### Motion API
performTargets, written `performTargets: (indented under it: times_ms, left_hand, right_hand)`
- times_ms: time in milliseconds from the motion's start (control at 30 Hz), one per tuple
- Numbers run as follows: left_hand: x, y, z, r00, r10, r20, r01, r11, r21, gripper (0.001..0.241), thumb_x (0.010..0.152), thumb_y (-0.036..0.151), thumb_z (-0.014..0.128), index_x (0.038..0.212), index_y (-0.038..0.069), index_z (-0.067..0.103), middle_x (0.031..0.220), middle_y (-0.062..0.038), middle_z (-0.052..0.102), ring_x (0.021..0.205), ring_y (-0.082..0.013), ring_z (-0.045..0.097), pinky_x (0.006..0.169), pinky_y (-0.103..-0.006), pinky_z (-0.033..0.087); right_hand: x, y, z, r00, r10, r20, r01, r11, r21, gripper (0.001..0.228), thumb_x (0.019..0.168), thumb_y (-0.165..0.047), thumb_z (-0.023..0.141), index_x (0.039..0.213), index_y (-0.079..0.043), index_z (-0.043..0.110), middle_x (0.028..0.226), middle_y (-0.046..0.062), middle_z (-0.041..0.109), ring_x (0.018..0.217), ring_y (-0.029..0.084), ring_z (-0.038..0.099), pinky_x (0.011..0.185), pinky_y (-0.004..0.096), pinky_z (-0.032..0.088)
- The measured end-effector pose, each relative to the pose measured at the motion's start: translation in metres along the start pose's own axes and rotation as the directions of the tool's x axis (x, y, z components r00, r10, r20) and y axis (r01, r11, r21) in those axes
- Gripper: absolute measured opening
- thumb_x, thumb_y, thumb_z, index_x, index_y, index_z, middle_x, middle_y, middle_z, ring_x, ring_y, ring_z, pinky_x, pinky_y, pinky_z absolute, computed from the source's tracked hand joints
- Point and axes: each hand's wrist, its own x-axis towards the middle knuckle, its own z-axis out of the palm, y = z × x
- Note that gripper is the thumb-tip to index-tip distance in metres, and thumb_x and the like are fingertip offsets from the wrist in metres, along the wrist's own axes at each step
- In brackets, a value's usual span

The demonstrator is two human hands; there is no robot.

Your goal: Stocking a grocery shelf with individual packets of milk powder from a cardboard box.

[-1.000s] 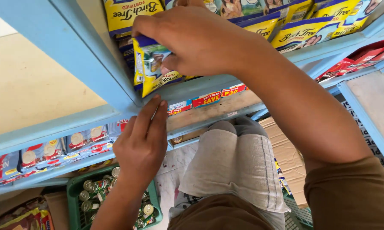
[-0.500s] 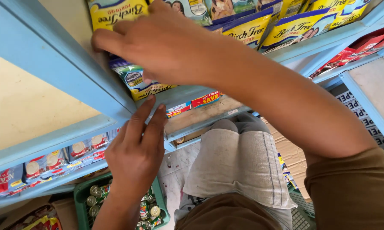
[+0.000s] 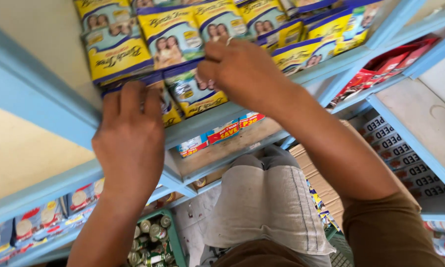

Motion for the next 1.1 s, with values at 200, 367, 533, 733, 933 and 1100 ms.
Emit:
performTargets:
  times_ms: [200,367,533,733,933,1100]
  left_hand:
    - [0.018,0.018,-0.018,0.992,0.032,-0.123,-0.043,0.995,-0.089,0.028,0.086,0.013,0.074,0.113,0.007,0.075,0.121,-0.009,0.067,0.113,-0.0323,0.062,0.087,-0.0429,0.056]
    - [0.037,0.028,0.016,0.986,0.148,-0.081,-0.158,0.98,-0.124,0.051,0.101,0.039,0.071,0.146,0.015,0.066,0.159,-0.012,0.051,0.153,-0.0407,0.035,0.117,-0.0676,0.03]
    - [0.053,0.046,0.058,0.99,0.142,-0.027,-0.144,0.977,-0.157,0.062,0.105,0.046,0.063,0.157,0.015,0.053,0.167,-0.011,0.041,0.158,-0.0395,0.023,0.121,-0.0675,0.02]
    - [0.06,0.053,0.076,0.996,0.09,0.022,-0.085,0.98,-0.179,0.069,0.101,0.047,0.06,0.158,0.011,0.046,0.166,-0.013,0.039,0.156,-0.0397,0.023,0.121,-0.0659,0.018]
    - [0.058,0.057,0.07,0.997,0.073,0.015,-0.069,0.984,-0.164,0.073,0.097,0.049,0.062,0.157,0.011,0.045,0.165,-0.014,0.039,0.154,-0.0402,0.025,0.123,-0.0644,0.017]
    - [0.058,0.062,0.081,0.998,0.046,0.052,-0.036,0.983,-0.178,0.075,0.099,0.053,0.063,0.158,0.012,0.042,0.163,-0.011,0.038,0.155,-0.0397,0.026,0.125,-0.0664,0.016]
  right_hand:
    - [-0.046,-0.018,-0.014,0.982,0.035,-0.184,-0.025,0.998,0.053,0.014,0.096,-0.022,0.076,0.107,-0.016,0.072,0.112,0.005,0.063,0.112,0.03,0.06,0.092,0.047,0.047]
    - [-0.101,0.001,0.028,0.767,0.442,-0.466,-0.437,0.891,0.126,0.06,0.109,-0.057,0.052,0.151,-0.015,0.045,0.165,0.013,0.029,0.158,0.039,0.015,0.125,0.062,0.013]
    - [-0.087,0.039,0.064,0.765,0.555,-0.327,-0.563,0.823,0.079,0.086,0.107,-0.067,0.035,0.169,-0.01,0.019,0.176,0.018,0.004,0.164,0.044,-0.004,0.126,0.071,-0.006]
    - [-0.08,0.054,0.073,0.816,0.503,-0.285,-0.507,0.859,0.067,0.092,0.105,-0.073,0.031,0.169,-0.007,0.019,0.176,0.02,0.006,0.164,0.046,-0.002,0.126,0.072,-0.007]
    - [-0.082,0.058,0.086,0.831,0.441,-0.339,-0.453,0.89,0.048,0.091,0.105,-0.073,0.025,0.168,-0.009,0.021,0.175,0.02,0.011,0.163,0.046,0.0,0.125,0.072,-0.009]
    - [-0.088,0.057,0.09,0.818,0.423,-0.39,-0.442,0.896,0.044,0.088,0.106,-0.072,0.021,0.169,-0.011,0.021,0.176,0.019,0.012,0.163,0.046,0.0,0.122,0.07,-0.013]
